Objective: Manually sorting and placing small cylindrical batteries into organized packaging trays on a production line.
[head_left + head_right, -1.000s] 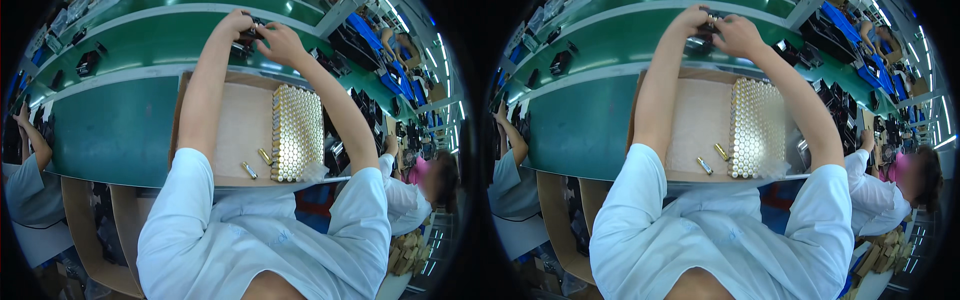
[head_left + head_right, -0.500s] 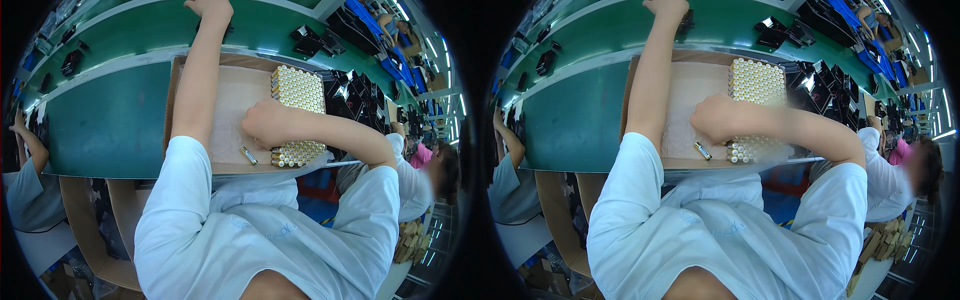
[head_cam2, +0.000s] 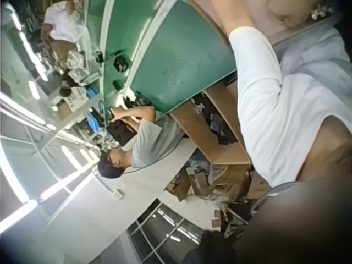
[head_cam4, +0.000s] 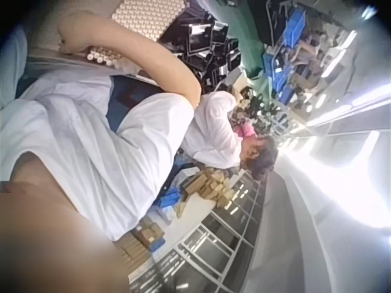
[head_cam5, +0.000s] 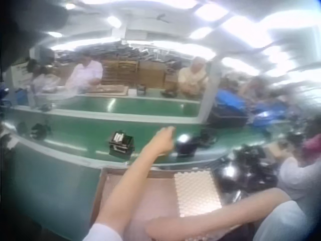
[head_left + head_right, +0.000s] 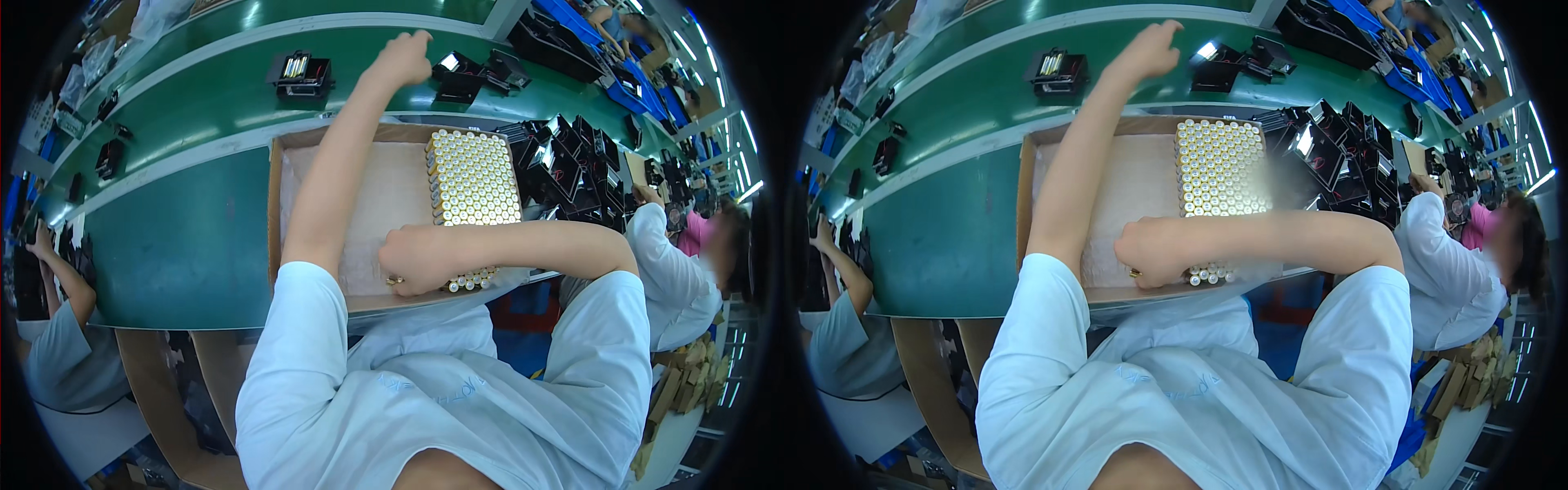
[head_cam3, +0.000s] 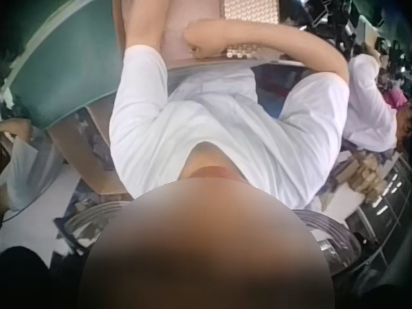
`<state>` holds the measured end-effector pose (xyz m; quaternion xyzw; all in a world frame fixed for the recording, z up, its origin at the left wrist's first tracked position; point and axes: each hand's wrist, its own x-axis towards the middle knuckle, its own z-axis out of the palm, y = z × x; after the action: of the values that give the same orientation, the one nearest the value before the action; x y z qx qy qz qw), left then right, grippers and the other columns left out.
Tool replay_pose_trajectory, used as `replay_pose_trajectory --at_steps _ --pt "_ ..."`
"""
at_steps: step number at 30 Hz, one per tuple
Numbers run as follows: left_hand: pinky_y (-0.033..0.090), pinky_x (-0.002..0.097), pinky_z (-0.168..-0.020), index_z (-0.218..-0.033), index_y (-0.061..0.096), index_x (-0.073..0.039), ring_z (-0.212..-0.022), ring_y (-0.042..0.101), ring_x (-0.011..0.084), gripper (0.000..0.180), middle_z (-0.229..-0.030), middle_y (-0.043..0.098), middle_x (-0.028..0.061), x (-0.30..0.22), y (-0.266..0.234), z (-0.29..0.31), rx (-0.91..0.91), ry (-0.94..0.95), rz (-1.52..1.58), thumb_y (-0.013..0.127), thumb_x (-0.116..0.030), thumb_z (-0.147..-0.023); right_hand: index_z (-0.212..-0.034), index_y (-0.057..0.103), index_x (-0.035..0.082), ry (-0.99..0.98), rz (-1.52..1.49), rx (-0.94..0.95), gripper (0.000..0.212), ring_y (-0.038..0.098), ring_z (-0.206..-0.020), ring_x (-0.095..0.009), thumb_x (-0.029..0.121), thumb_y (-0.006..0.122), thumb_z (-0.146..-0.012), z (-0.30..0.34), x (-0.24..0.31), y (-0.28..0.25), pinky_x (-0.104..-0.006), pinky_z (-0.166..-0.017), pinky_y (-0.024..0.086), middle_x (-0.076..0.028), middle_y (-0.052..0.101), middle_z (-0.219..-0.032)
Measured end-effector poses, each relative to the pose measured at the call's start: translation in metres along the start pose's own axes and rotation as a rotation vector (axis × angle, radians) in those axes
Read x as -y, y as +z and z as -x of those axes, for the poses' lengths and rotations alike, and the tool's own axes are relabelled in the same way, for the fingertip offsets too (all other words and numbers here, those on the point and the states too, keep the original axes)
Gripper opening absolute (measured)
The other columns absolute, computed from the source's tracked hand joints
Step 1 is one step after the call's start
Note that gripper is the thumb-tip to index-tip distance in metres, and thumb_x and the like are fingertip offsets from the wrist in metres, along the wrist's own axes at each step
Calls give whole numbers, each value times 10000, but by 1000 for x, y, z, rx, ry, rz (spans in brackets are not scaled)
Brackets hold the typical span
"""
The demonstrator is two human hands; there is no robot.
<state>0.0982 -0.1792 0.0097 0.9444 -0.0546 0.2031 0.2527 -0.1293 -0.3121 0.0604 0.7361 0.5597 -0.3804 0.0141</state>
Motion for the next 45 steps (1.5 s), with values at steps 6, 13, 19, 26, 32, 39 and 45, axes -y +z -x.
replay_pose_trajectory --at_steps 6,13,19,26,32,39,45 --pt "544 458 -905 -1306 575 -68 -1034 646 372 453 -1156 667 213 -32 -1 5 274 143 -110 618 -172 -867 -725 706 -5 -85 -76 -288 254 549 -502 -187 208 675 -858 26 -40 -61 -312 -538 467 -66 650 -601" --pt "562 464 -825 -1203 593 -27 -1016 627 311 326 -987 679 200 -18 2 -17 66 -267 626 582 -159 -906 -783 735 -26 434 -588 -1270 369 455 -416 -69 314 705 -924 59 -177 -136 -197 -393 353 -22 623 -594" --pt "586 483 -734 -1215 496 24 -991 613 318 317 -1014 610 217 -5 -13 -17 162 -433 1475 563 -108 -934 -797 739 -35 636 -573 -1177 370 452 -410 -79 317 718 -910 35 -205 -161 -196 -396 357 -27 621 -592" --pt "608 503 -720 -1341 324 32 -985 607 362 547 -1209 487 276 -9 -8 -17 40 -523 1483 651 -101 -923 -854 762 -12 397 -330 -1206 313 534 -532 -127 295 722 -901 26 -184 -146 -229 -512 446 -41 652 -695" --pt "610 488 -757 -1347 348 56 -978 626 368 579 -1226 506 290 -13 -5 -26 -67 -564 1402 692 -89 -903 -936 781 48 156 401 -1556 166 601 -813 -188 185 695 -898 17 -214 -110 -267 -741 499 -71 670 -985" --pt "610 470 -778 -1328 399 74 -968 647 366 584 -1205 546 296 -8 -3 -26 -87 -549 1298 731 -61 -867 -1074 734 76 -163 413 -1091 233 610 -873 -234 68 653 -856 56 -171 -99 -326 -793 508 -82 683 -1080" --pt "614 471 -718 -1305 377 14 -944 643 353 630 -1171 529 282 -25 2 -25 -58 -473 1081 756 6 -801 -1010 743 70 -50 390 -369 192 619 -699 -236 66 671 -832 95 -157 -91 -343 -704 522 -71 736 -889"
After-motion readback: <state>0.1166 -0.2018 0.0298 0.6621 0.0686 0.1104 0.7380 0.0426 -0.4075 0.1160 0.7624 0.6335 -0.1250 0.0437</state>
